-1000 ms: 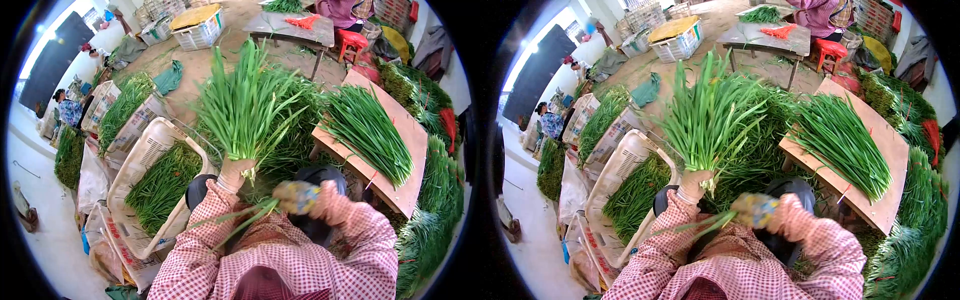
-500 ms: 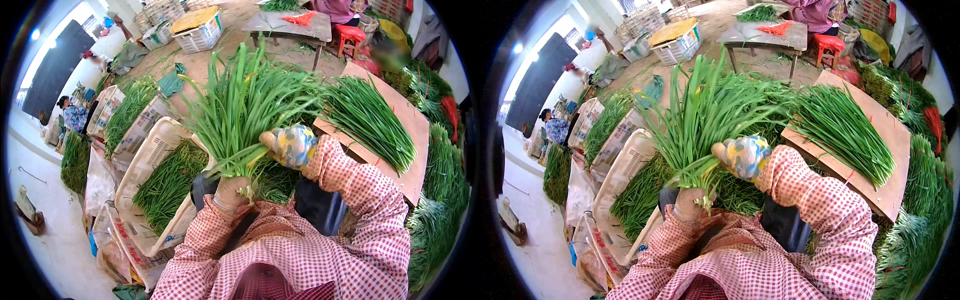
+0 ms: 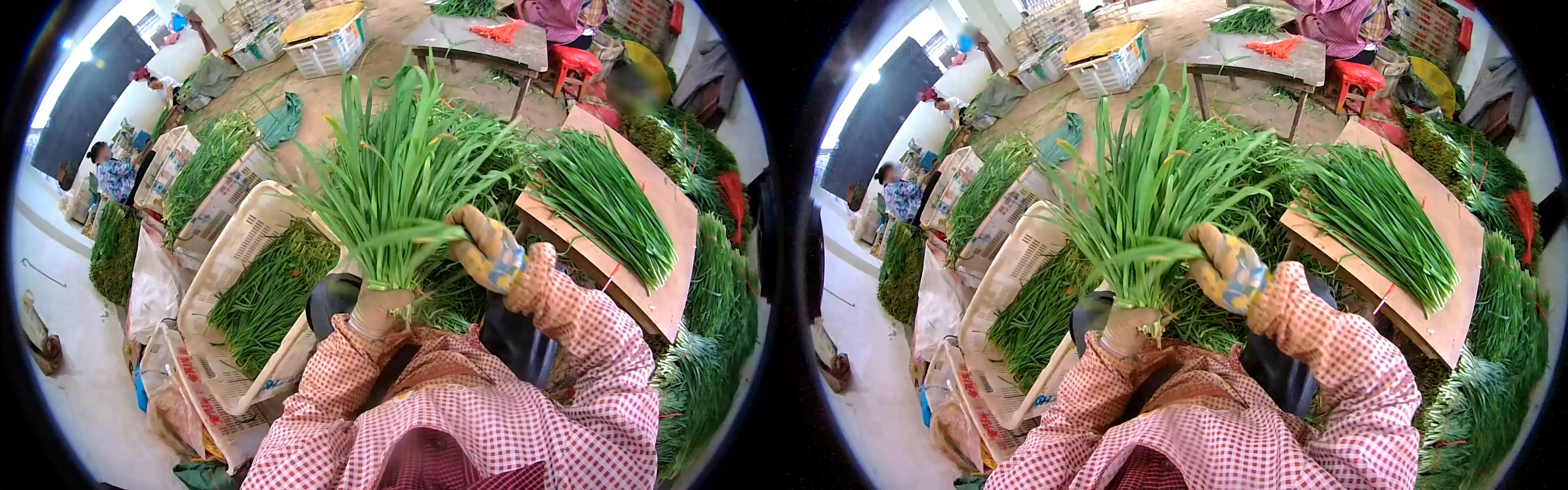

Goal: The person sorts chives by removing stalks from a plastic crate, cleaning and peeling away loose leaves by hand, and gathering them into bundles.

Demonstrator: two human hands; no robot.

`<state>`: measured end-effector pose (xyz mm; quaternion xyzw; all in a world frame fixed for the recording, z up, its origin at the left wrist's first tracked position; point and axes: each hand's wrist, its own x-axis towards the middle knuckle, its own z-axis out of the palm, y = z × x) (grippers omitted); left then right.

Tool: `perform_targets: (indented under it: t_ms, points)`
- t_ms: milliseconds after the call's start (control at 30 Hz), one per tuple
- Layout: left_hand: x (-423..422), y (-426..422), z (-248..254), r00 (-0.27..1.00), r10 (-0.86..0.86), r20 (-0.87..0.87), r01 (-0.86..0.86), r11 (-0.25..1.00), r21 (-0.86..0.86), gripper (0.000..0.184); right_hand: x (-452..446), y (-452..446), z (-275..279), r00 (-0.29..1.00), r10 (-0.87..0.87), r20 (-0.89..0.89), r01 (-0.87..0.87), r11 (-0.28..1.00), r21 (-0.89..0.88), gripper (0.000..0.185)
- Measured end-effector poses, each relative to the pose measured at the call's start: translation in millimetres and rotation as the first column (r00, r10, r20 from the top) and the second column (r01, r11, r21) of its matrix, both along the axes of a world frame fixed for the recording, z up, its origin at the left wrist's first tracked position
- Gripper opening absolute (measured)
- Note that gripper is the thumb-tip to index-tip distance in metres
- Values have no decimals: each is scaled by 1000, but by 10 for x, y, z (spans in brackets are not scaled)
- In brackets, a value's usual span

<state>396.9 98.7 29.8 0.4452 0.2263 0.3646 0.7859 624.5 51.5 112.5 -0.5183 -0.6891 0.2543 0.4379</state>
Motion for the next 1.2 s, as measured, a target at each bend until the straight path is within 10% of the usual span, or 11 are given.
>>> perform_targets:
  t_ms: [300,400,433,500,600,667,733,767,933,1133,1200]
  points:
    - [36,18,23,974,97,-204,-44,967,251,51,-264,370,-230,966,-252,-60,251,968,-22,21]
    - [34,76,6,977,126,-171,-88,973,214,56,-284,127,-319,939,53,-340,51,956,289,16]
    - [-1,181,-77,986,-160,56,166,978,-124,54,-391,54,-469,923,87,-376,53,936,347,20]
    - [-27,177,-229,992,-77,-101,96,976,194,56,-515,-167,-627,904,126,-408,53,915,401,26]
    - [21,151,-144,987,26,-161,11,975,220,56,-447,-404,-567,916,382,-125,-402,874,-272,25]
    - [100,205,-265,999,45,15,-44,999,-8,62,-333,-223,-584,980,145,-137,-130,985,110,25]
    - [114,233,-309,979,82,185,-46,980,-191,68,-221,8,-283,924,-159,-349,175,985,15,30]
    - [76,211,-280,993,49,106,-49,999,3,56,-63,200,-271,916,-232,-327,267,961,67,40]
    - [111,37,98,985,115,-128,-90,978,187,46,-173,731,-10,407,55,-912,100,989,105,30]
    - [125,152,-112,992,117,-47,-111,988,109,68,-83,475,-50,805,-275,-526,259,960,-105,21]
    - [157,162,-109,994,110,-2,-110,991,70,73,-128,416,-172,706,-33,-707,279,931,235,22]
